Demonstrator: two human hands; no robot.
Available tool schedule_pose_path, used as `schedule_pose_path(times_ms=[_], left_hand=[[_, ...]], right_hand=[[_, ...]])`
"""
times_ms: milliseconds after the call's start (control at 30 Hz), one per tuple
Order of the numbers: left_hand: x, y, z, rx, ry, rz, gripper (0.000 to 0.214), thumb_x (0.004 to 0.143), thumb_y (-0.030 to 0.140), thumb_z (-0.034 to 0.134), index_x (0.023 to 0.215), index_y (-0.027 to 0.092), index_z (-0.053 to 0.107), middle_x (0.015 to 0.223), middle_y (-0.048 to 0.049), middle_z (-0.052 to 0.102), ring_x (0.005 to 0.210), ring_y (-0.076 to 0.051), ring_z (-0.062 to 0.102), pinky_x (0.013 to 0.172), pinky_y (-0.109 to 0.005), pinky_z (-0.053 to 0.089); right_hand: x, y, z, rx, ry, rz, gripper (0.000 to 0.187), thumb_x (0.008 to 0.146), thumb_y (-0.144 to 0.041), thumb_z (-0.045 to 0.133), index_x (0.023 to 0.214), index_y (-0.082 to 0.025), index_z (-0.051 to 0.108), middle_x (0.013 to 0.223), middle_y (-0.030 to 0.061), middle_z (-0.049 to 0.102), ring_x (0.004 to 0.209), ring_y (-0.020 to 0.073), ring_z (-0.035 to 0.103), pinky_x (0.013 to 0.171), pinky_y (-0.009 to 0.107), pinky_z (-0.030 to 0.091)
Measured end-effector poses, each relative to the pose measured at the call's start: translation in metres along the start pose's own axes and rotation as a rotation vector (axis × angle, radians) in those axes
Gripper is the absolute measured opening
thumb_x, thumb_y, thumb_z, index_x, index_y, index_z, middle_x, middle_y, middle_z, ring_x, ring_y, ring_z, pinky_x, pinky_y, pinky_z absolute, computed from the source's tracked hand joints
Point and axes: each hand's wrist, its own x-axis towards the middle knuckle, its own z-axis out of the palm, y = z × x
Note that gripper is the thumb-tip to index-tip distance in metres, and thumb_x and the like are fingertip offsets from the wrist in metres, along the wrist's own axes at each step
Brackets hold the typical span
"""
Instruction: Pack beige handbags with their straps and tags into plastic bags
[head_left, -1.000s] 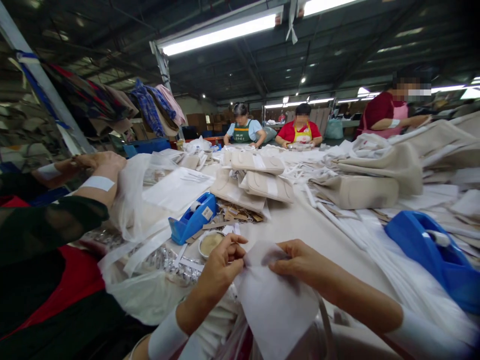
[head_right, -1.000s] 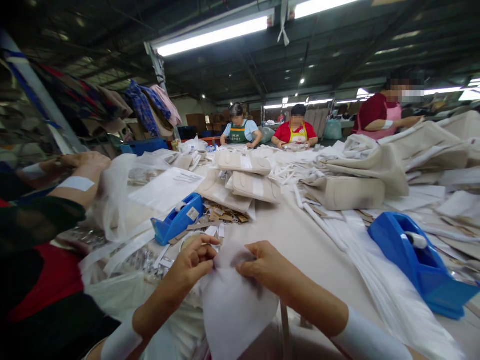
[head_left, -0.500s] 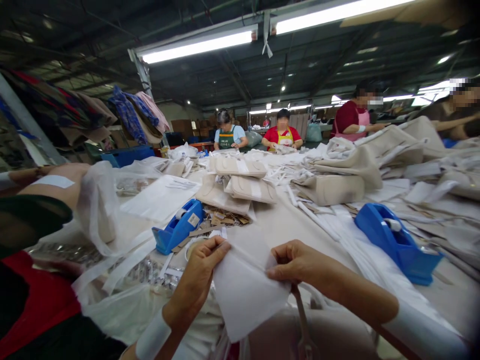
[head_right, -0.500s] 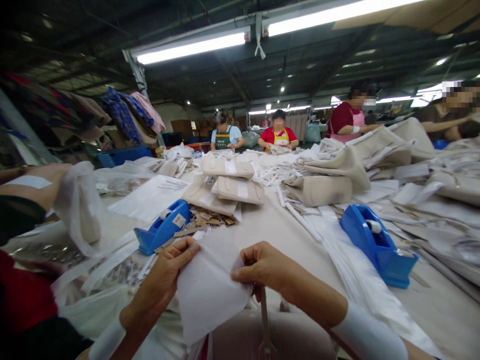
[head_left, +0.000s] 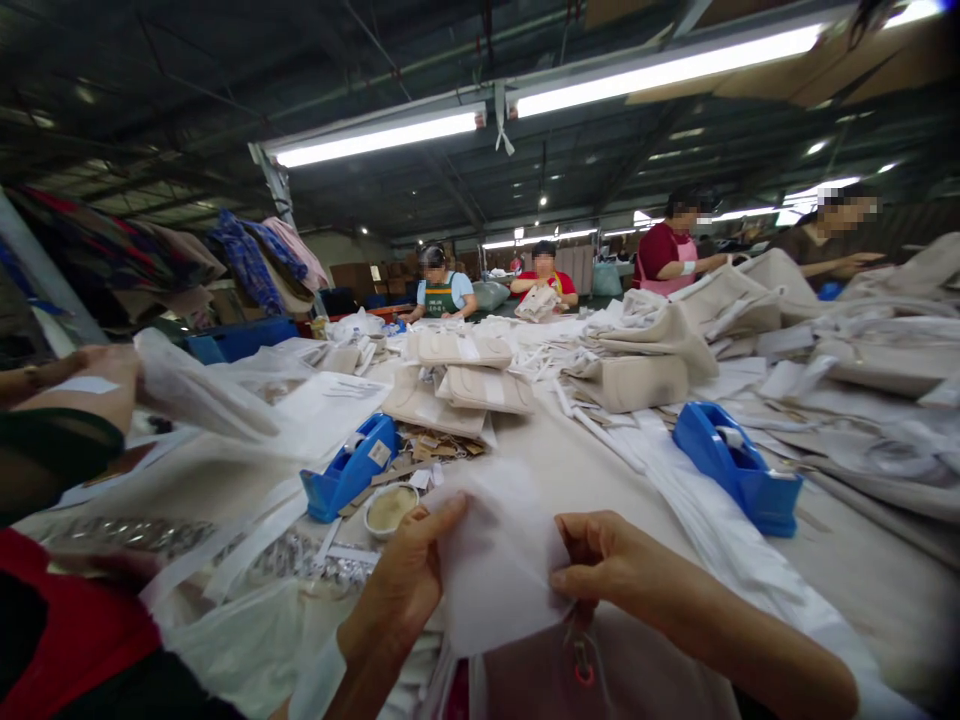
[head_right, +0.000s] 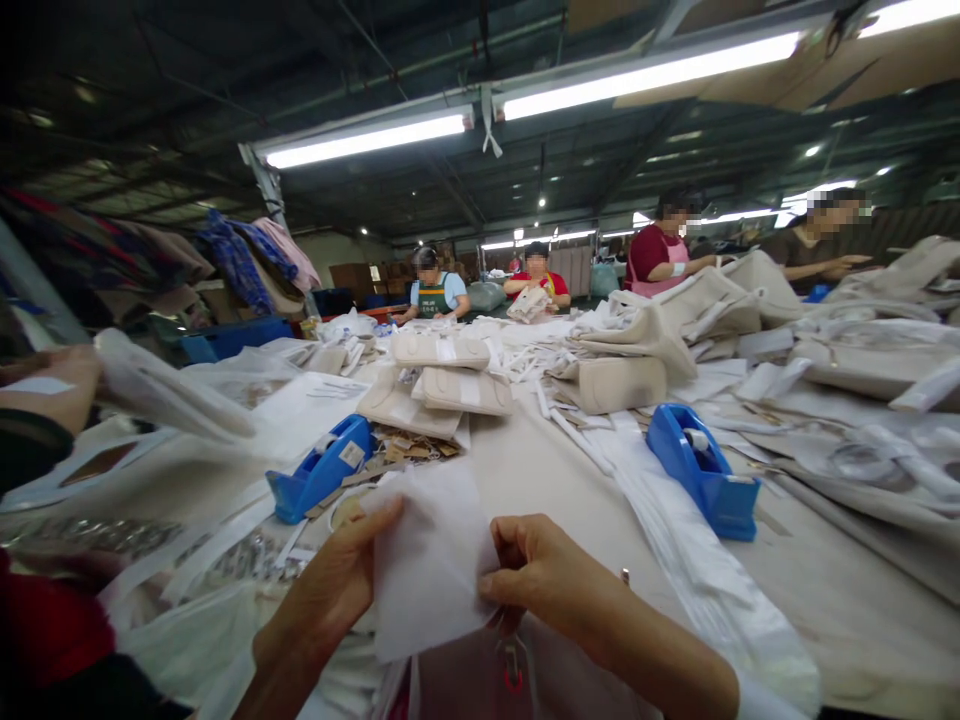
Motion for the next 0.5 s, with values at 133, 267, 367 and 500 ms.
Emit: schedule_pose_path(times_ms=[133,267,367,500], left_hand=[[-0.01,-0.011,0.005,0.032,-0.055,0.013,0.028,0.063,0.024,0.085,0.083,0.01,0.073,0.076,-0.0076,0.076,0.071,-0.022,0.072,0.078,-0.032,0.058],[-0.028,-0.012,-0.002,0.094,-0.02,-0.027,0.033,0.061,0.028,0.087,0.086,0.011,0.073,0.077,-0.0069,0.076,0.068,-0.021,0.072,0.072,-0.03,0.058],[-0.038,-0.007,-0.019,0.118,0.054,-0.027,0.033,0.06,0.027,0.088,0.085,0.013,0.073,0.076,-0.0056,0.076,0.063,-0.019,0.071,0.066,-0.028,0.057],[-0.047,-0.004,-0.042,0.193,0.066,-0.123,0.031,0.06,0.027,0.088,0.084,0.012,0.074,0.072,-0.0058,0.075,0.06,-0.019,0.069,0.062,-0.028,0.055]], right_hand=[[-0.018,0.014,0.013,0.042,0.001,0.005,0.016,0.057,-0.014,0.063,0.072,-0.015,0.057,0.062,-0.0013,0.063,0.048,0.0078,0.053,0.049,0.019,0.044],[-0.042,0.039,0.027,0.082,0.028,0.076,0.015,0.056,-0.015,0.061,0.07,-0.016,0.055,0.056,-0.0023,0.061,0.044,0.0089,0.052,0.047,0.02,0.043],[-0.06,0.056,0.027,0.012,0.064,0.141,0.012,0.057,-0.016,0.059,0.068,-0.016,0.055,0.054,-0.0024,0.058,0.046,0.0107,0.051,0.047,0.022,0.041],[-0.071,0.06,0.019,-0.489,0.357,-0.073,0.014,0.072,-0.014,0.051,0.078,-0.017,0.062,0.069,-0.0001,0.06,0.065,0.0146,0.056,0.061,0.026,0.04]])
